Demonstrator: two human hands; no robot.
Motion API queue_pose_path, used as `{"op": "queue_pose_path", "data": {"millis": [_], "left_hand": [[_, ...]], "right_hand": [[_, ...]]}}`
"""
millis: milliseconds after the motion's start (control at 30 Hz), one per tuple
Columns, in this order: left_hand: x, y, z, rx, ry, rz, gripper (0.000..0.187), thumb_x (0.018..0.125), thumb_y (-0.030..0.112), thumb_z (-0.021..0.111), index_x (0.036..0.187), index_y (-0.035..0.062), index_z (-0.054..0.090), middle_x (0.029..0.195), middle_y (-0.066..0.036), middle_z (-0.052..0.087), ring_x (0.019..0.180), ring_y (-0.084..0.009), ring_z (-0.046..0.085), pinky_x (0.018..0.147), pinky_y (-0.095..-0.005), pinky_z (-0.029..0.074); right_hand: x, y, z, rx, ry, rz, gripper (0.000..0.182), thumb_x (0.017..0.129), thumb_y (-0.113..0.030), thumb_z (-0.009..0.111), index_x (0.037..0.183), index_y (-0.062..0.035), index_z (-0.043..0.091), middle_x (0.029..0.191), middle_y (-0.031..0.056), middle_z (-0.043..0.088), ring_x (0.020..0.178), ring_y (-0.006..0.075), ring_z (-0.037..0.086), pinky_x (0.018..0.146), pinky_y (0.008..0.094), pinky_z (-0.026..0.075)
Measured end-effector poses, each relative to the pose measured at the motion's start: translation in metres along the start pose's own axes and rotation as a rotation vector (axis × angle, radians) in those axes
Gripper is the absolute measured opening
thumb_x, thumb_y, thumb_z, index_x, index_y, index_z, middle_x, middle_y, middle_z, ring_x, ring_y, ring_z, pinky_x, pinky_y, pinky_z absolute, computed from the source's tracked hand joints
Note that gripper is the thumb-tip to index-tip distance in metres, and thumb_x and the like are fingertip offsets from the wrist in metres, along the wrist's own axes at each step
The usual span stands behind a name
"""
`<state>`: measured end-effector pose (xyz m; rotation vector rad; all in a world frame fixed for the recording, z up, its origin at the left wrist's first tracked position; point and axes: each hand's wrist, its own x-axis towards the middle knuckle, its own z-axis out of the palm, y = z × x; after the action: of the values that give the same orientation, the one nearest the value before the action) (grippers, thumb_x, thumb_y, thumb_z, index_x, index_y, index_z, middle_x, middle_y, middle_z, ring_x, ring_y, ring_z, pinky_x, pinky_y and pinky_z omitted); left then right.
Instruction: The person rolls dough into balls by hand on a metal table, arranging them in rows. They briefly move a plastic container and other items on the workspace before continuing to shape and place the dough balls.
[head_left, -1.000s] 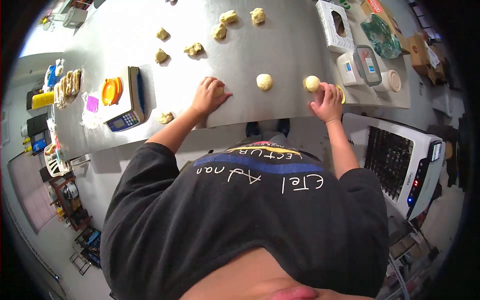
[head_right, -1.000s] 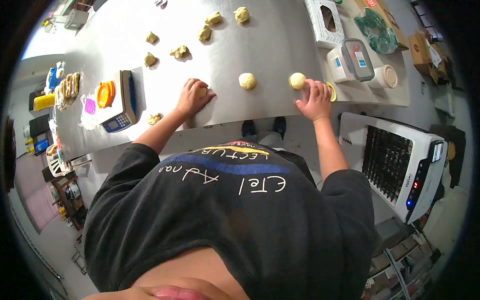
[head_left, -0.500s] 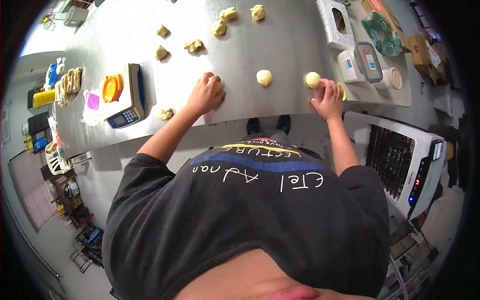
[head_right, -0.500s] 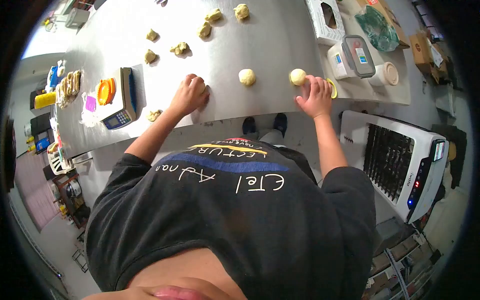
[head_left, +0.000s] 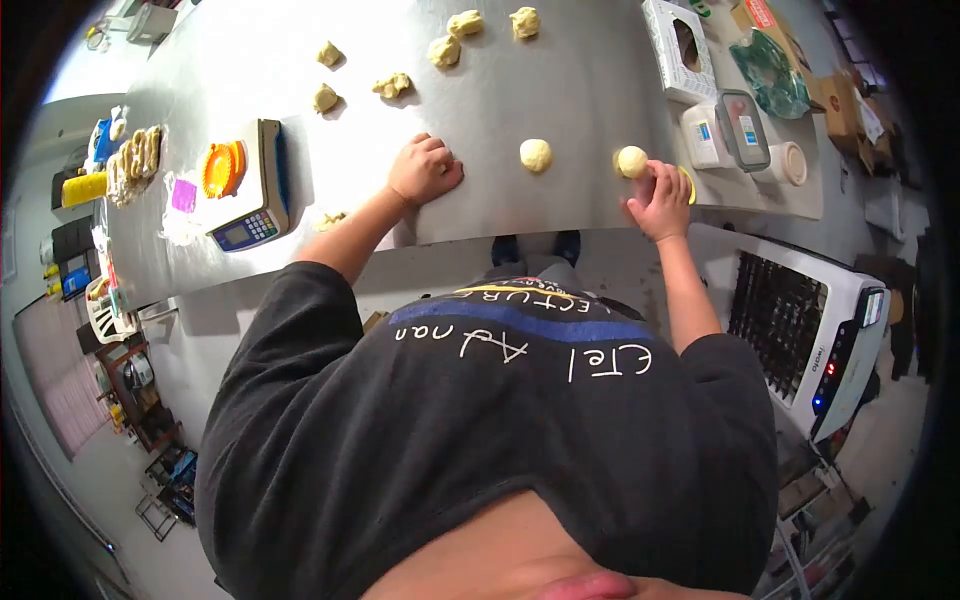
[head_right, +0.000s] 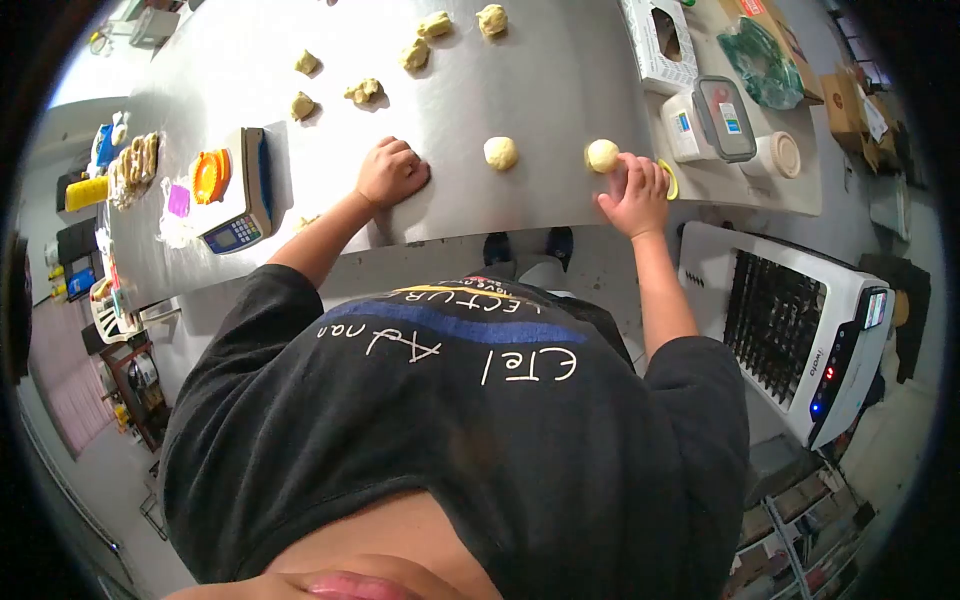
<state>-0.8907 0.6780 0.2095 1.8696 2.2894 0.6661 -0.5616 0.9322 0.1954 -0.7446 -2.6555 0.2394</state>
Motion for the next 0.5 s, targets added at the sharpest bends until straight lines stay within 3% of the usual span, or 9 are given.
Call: {"op": "queue_pose_path", "data": {"millis": [33,100,133,200,233,333,400,467,500], "left_hand": [[0.001,0.005,0.001,0.003,0.003,0.000,0.024,0.073,0.021,0.069,0.057,0.0077,0.057,0.069,-0.005,0.059,0.075,-0.0270,0.058,0.070,-0.0376,0.049],[0.000,0.018,0.002,0.163,-0.035,-0.234,0.019,0.075,0.026,0.066,0.076,0.0073,0.063,0.080,-0.009,0.062,0.078,-0.0293,0.057,0.073,-0.0378,0.049],[-0.003,0.024,-0.001,0.164,-0.034,-0.230,0.019,0.075,0.026,0.066,0.076,0.0073,0.063,0.080,-0.009,0.062,0.078,-0.0293,0.057,0.073,-0.0378,0.049],[-0.008,0.037,-0.007,0.175,0.027,-0.325,0.030,0.078,0.029,0.066,0.097,0.0062,0.060,0.097,-0.015,0.059,0.092,-0.0321,0.056,0.081,-0.0395,0.047],[-0.014,0.037,-0.012,0.117,-0.092,-0.379,0.044,0.078,0.031,0.067,0.112,0.0068,0.053,0.111,-0.019,0.054,0.101,-0.0339,0.052,0.088,-0.0407,0.045],[-0.025,0.023,-0.025,0.047,-0.187,-0.302,0.043,0.077,0.032,0.069,0.108,0.0065,0.055,0.113,-0.018,0.053,0.104,-0.0344,0.051,0.092,-0.0415,0.042],[-0.027,0.019,-0.030,0.116,-0.135,-0.191,0.042,0.076,0.029,0.070,0.108,0.0061,0.055,0.113,-0.016,0.052,0.104,-0.0334,0.052,0.091,-0.0405,0.043],[-0.024,0.015,-0.028,0.270,-0.006,0.089,0.037,0.076,0.025,0.070,0.106,0.0073,0.057,0.110,-0.015,0.052,0.102,-0.0310,0.052,0.086,-0.0383,0.046],[-0.020,0.008,-0.019,0.181,0.062,0.164,0.029,0.073,0.026,0.071,0.094,0.0085,0.062,0.102,-0.011,0.055,0.094,-0.0283,0.054,0.084,-0.0376,0.046]], "right_hand": [[0.000,0.001,0.000,-0.005,-0.008,0.005,0.071,0.058,-0.033,0.072,0.120,-0.0171,0.041,0.110,0.0061,0.048,0.110,0.0273,0.044,0.100,0.0448,0.030],[0.001,0.001,0.002,-0.004,-0.002,0.003,0.071,0.058,-0.033,0.072,0.121,-0.0170,0.041,0.110,0.0061,0.048,0.110,0.0273,0.044,0.100,0.0449,0.030],[0.000,0.002,0.002,-0.003,-0.006,0.004,0.071,0.059,-0.033,0.071,0.121,-0.0170,0.041,0.110,0.0062,0.048,0.109,0.0273,0.044,0.100,0.0449,0.030],[-0.001,0.004,0.003,-0.002,-0.004,0.007,0.071,0.059,-0.033,0.071,0.121,-0.0170,0.041,0.110,0.0062,0.048,0.109,0.0273,0.045,0.100,0.0450,0.030],[-0.001,0.003,0.003,0.002,-0.006,0.008,0.071,0.059,-0.033,0.071,0.121,-0.0170,0.041,0.110,0.0062,0.048,0.109,0.0274,0.045,0.100,0.0450,0.030],[-0.001,0.002,0.002,0.006,0.032,-0.007,0.071,0.059,-0.033,0.071,0.121,-0.0170,0.041,0.110,0.0062,0.049,0.109,0.0276,0.045,0.100,0.0450,0.030],[-0.003,0.004,0.005,0.011,0.018,0.001,0.071,0.059,-0.033,0.071,0.121,-0.0169,0.042,0.110,0.0062,0.049,0.109,0.0276,0.045,0.100,0.0449,0.030],[-0.001,0.004,0.005,0.009,0.012,0.010,0.071,0.059,-0.034,0.071,0.121,-0.0168,0.042,0.110,0.0061,0.050,0.109,0.0275,0.045,0.100,0.0448,0.030],[-0.001,0.004,0.004,-0.004,0.003,0.013,0.071,0.059,-0.034,0.071,0.121,-0.0166,0.042,0.110,0.0060,0.050,0.110,0.0274,0.045,0.100,0.0445,0.030]]}}
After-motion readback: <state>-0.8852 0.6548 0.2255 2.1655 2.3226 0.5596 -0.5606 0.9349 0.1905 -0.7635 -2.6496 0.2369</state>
